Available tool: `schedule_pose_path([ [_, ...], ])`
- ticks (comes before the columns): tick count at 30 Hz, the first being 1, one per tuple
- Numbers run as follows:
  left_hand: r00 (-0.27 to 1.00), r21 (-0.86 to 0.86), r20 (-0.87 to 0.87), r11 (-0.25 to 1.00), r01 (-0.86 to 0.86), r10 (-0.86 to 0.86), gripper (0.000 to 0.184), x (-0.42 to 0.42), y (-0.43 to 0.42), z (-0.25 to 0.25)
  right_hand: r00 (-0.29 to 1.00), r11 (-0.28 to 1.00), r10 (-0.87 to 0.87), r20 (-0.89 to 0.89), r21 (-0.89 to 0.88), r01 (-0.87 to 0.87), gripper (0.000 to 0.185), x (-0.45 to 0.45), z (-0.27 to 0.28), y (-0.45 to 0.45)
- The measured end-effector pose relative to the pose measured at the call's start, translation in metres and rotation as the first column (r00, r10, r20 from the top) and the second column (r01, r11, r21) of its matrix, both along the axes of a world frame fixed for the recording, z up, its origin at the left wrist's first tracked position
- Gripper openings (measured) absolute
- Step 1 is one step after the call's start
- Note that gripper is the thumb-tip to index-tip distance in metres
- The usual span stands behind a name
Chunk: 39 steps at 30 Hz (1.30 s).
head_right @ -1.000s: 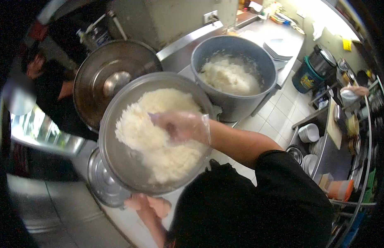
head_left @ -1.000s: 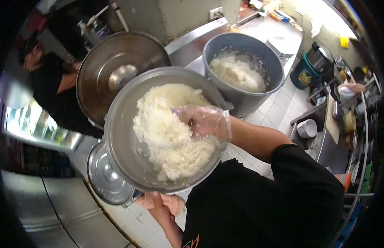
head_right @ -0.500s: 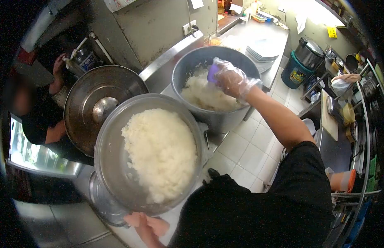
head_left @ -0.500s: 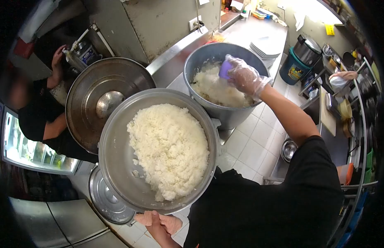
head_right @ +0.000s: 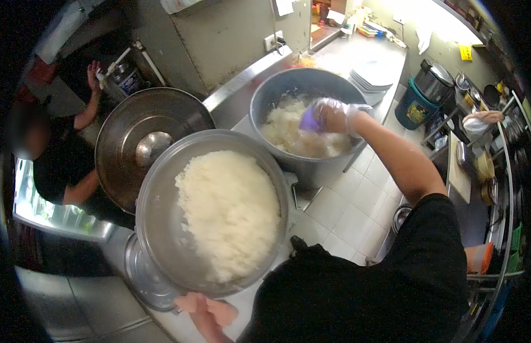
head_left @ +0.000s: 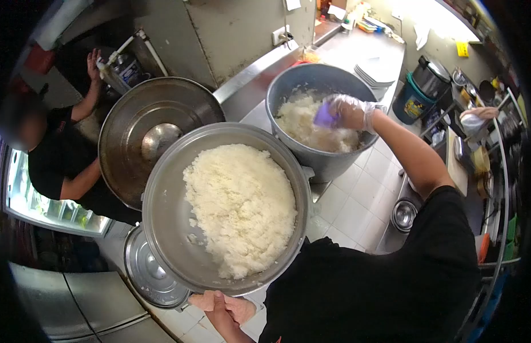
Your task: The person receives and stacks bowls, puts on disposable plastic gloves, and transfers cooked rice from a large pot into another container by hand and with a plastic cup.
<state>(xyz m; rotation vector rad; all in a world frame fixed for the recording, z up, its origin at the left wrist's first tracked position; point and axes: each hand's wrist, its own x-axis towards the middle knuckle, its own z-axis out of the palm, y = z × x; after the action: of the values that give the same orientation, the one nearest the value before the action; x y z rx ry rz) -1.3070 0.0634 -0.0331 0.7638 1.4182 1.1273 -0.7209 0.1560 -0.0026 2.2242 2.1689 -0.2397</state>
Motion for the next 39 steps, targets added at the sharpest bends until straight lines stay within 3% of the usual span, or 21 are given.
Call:
schedule_pose_path([
  [2, 1.0, -0.043, -0.001, 0.999, -0.017, 0.017, 0.058, -0.004, -0.001, 0.0, 0.995, 0.974, 0.027, 0.1, 0.223, -0.048, 0.03, 0.009, -0.008, 0.036],
  [4, 0.999, -0.07, 0.019, 0.996, -0.048, 0.05, 0.058, -0.012, -0.003, -0.015, 0.973, 0.989, -0.144, 0.179, 0.006, 0.146, 0.024, -0.021, -0.013, 0.064],
  [6, 0.997, -0.014, 0.075, 1.0, -0.01, 0.011, 0.058, -0.015, -0.006, -0.017, 0.936, 0.97, 0.164, 0.311, 0.121, -0.21, 0.022, -0.019, -0.074, 0.088],
  [9, 0.997, -0.015, 0.078, 1.0, -0.002, 0.003, 0.059, -0.015, -0.005, -0.022, 0.897, 0.899, 0.398, 0.191, 0.114, -0.423, 0.022, -0.038, -0.059, 0.102],
  [10, 0.998, -0.035, 0.06, 0.999, 0.006, -0.004, 0.059, -0.017, -0.004, -0.023, 0.99, 0.989, 0.14, 0.015, 0.039, -0.141, 0.022, -0.06, -0.02, 0.09],
  [11, 0.998, -0.012, 0.059, 1.0, -0.017, 0.017, 0.059, -0.016, -0.001, -0.03, 0.992, 0.968, 0.122, -0.041, 0.228, -0.109, 0.025, -0.049, -0.013, 0.084],
  [15, 0.997, -0.078, -0.013, 0.994, -0.071, 0.07, 0.058, -0.017, -0.008, -0.032, 0.976, 0.933, -0.187, 0.116, 0.333, 0.139, 0.023, -0.052, 0.066, 0.065],
  [16, 0.995, -0.12, -0.037, 0.988, -0.093, 0.089, 0.057, -0.016, -0.006, -0.028, 0.975, 0.602, 0.134, -0.177, 0.796, 0.062, 0.025, -0.045, 0.047, 0.079],
  [17, 0.99, -0.126, -0.111, 0.987, -0.103, 0.089, 0.056, -0.018, -0.006, -0.035, 0.961, 0.821, 0.067, -0.27, 0.561, 0.101, 0.033, -0.065, 0.079, 0.087],
  [18, 0.979, -0.136, -0.187, 0.985, -0.108, 0.081, 0.055, -0.021, -0.005, -0.041, 0.995, 0.828, 0.048, -0.09, 0.561, 0.011, 0.04, -0.093, 0.089, 0.095],
  [20, 0.987, -0.074, -0.117, 0.99, -0.121, 0.111, 0.055, -0.014, -0.015, -0.033, 0.993, 0.947, 0.031, -0.116, 0.322, 0.009, 0.043, -0.171, 0.088, 0.115],
  [21, 0.986, -0.048, -0.125, 0.992, -0.113, 0.106, 0.055, -0.013, -0.018, -0.036, 0.95, 0.814, 0.312, 0.03, 0.507, -0.283, 0.047, -0.181, 0.04, 0.144],
  [22, 0.986, -0.024, -0.133, 0.995, -0.1, 0.096, 0.054, -0.011, -0.021, -0.038, 0.879, 0.819, 0.456, -0.139, 0.451, -0.354, 0.044, -0.203, 0.006, 0.168],
  [24, 0.996, -0.187, 0.084, 0.982, -0.024, 0.041, 0.056, -0.002, -0.033, -0.02, 0.878, 0.858, 0.473, -0.072, 0.264, -0.441, 0.036, -0.266, -0.027, 0.195],
  [25, 0.991, -0.249, 0.13, 0.969, -0.007, 0.041, 0.057, 0.005, -0.038, -0.018, 0.904, 0.902, 0.383, 0.189, 0.135, -0.411, 0.032, -0.297, -0.036, 0.201],
  [26, 0.989, -0.23, 0.124, 0.967, 0.109, -0.082, 0.057, 0.005, -0.037, -0.017, 0.754, 0.837, 0.472, 0.457, 0.035, -0.546, 0.031, -0.307, -0.05, 0.21],
  [28, 0.992, -0.228, -0.017, 0.966, 0.121, -0.128, 0.056, 0.022, -0.033, 0.014, 0.232, 0.686, 0.546, 0.805, -0.27, -0.676, 0.029, -0.322, -0.076, 0.219],
  [31, 0.993, -0.304, -0.001, 0.946, 0.114, -0.12, 0.056, 0.02, -0.035, -0.023, 0.716, 0.819, 0.467, 0.519, 0.052, -0.572, 0.033, -0.339, -0.099, 0.227],
  [34, 0.998, -0.171, -0.03, 0.984, 0.053, -0.059, 0.056, 0.024, -0.034, -0.016, 0.805, 0.806, 0.592, 0.035, -0.03, -0.591, 0.038, -0.332, -0.105, 0.24],
  [38, 0.997, -0.174, -0.006, 0.982, 0.074, -0.077, 0.058, 0.023, -0.029, -0.01, 0.88, 0.855, 0.474, 0.033, -0.256, -0.451, 0.048, -0.346, -0.094, 0.217],
  [39, 0.996, -0.193, -0.006, 0.978, 0.085, -0.088, 0.059, 0.021, -0.03, -0.009, 0.879, 0.848, 0.462, -0.115, -0.235, -0.476, 0.049, -0.346, -0.09, 0.203],
])
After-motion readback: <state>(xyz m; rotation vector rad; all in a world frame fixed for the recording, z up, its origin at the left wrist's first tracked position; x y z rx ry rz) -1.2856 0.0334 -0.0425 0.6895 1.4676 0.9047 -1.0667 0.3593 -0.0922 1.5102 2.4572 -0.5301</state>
